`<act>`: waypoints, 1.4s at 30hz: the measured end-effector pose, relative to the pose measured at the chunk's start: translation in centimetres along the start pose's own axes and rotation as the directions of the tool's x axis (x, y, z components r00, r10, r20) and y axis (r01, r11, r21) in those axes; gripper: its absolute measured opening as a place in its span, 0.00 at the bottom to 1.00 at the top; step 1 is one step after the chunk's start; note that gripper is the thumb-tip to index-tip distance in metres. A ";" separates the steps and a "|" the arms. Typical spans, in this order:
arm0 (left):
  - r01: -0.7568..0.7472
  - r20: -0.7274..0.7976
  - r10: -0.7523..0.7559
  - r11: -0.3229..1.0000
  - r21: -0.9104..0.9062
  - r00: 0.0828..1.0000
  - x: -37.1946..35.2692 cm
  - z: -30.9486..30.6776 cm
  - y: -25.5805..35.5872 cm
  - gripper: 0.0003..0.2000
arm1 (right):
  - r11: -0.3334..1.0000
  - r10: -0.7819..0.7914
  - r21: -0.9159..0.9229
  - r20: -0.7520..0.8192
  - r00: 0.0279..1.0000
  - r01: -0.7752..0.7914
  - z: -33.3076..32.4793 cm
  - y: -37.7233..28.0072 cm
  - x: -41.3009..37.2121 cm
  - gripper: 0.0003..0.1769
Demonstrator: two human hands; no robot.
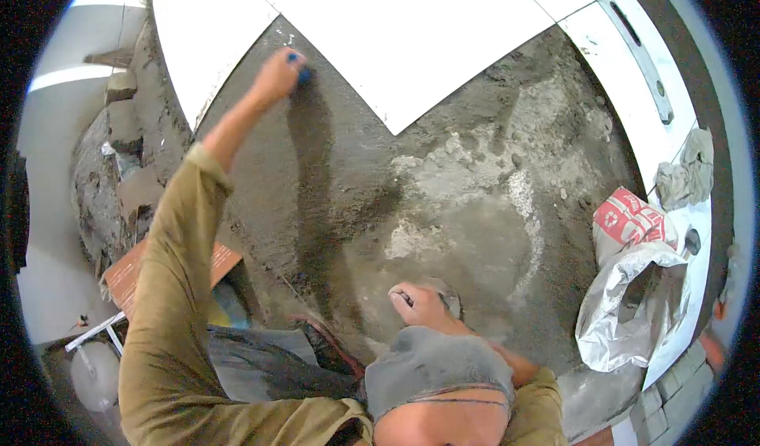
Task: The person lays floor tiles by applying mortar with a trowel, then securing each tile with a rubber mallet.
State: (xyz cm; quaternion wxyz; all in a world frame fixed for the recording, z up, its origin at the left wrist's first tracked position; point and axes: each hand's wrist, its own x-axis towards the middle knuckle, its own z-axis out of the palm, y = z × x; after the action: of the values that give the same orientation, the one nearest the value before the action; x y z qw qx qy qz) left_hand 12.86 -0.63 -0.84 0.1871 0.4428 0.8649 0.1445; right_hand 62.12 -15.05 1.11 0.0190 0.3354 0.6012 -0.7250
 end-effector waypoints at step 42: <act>0.881 -0.325 -0.871 0.438 -0.178 0.367 -72.2 -31.2 -29.2 0.16 | 0.945 -0.098 -0.313 -0.008 0.995 0.090 0.9 5.1 2.4 0.18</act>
State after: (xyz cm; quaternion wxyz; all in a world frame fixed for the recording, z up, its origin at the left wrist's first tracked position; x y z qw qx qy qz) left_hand 16.81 -78.98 28.90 0.0625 -0.1170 0.9868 0.0924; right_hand 62.08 -16.36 -4.44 0.0301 0.3078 0.7238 -0.6168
